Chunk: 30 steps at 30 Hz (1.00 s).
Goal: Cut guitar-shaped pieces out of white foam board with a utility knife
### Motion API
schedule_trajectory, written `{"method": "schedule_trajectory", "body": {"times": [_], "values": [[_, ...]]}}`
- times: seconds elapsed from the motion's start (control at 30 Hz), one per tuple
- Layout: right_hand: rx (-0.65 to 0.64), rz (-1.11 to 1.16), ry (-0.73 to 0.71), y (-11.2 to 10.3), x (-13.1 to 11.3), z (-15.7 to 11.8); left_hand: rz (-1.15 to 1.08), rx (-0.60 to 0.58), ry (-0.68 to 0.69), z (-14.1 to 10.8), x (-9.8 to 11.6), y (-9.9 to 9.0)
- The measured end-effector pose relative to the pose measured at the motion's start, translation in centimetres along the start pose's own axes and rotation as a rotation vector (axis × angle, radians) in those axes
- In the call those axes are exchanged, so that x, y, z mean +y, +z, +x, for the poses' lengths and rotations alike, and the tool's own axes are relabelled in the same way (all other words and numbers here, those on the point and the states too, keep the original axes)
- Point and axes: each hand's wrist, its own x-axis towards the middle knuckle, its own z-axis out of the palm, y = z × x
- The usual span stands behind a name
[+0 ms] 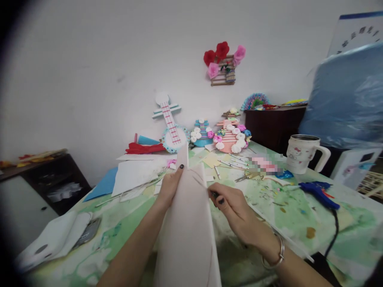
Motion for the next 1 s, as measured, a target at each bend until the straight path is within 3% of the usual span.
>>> {"method": "schedule_trajectory", "body": {"times": [0.17, 0.3, 0.43, 0.67, 1.0], "values": [[-0.082, -0.173, -0.096, -0.1, -2.8, -3.5, -0.074, -0.073, -0.051, -4.2, -2.4, 1.1], [-0.153, -0.247, -0.118, -0.2, -4.8, -4.3, -0.126, -0.123, -0.064, -6.1, -3.0, 1.3], [-0.183, -0.262, -0.106, 0.0, -5.9, -3.9, -0.149, -0.15, -0.067, -6.6, -3.3, 1.0], [-0.118, -0.351, -0.158, 0.0, -6.9, -3.8, -0.117, -0.109, -0.05, -6.7, -3.3, 0.1], [-0.127, -0.342, -0.166, -0.3, -6.7, -4.1, -0.031, -0.051, -0.011, -7.1, -2.4, -0.7]]}}
